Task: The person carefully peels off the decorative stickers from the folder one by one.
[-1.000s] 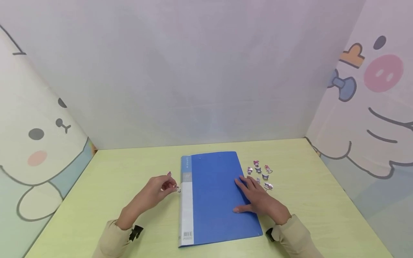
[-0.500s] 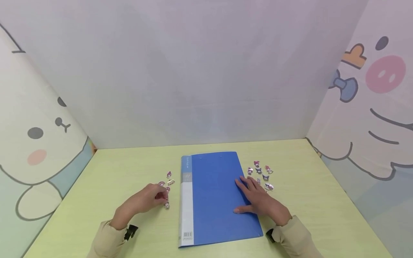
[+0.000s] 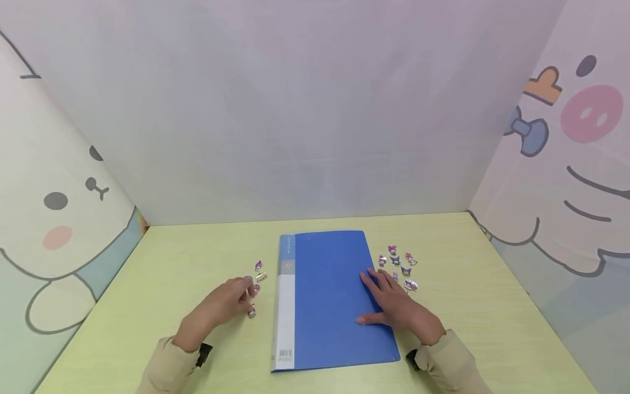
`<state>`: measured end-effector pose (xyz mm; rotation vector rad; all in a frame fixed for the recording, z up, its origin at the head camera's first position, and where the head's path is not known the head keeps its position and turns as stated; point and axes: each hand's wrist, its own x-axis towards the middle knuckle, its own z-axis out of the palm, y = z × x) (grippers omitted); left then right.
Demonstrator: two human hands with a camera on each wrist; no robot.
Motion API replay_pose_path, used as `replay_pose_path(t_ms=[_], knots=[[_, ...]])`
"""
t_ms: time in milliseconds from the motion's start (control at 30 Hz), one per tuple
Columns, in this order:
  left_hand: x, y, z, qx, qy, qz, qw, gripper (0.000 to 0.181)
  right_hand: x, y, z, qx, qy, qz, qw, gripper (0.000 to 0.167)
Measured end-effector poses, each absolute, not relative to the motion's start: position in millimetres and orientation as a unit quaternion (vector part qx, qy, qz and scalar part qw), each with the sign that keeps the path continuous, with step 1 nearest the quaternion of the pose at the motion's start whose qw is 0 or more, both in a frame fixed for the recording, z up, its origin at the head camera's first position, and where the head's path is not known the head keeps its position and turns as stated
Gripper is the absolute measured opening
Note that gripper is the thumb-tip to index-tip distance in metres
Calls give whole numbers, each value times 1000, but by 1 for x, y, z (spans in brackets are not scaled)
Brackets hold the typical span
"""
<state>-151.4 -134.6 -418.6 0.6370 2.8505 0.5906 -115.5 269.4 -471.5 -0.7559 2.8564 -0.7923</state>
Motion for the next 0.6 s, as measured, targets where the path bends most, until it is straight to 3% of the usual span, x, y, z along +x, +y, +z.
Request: replay_pose_path(t_ms=[167,300,600], knots=[[-147,-123,-422,268,951,151,10,36,-114,266,-458,-240,934,-257,69,97],[-146,-114,-429,327,933,147,-20,46,-115,268,-467,-242,933,-261,54,97],[-138,-104,-433,346,919,163,98,66,-116,265,-465,-253,930,-262,47,97]])
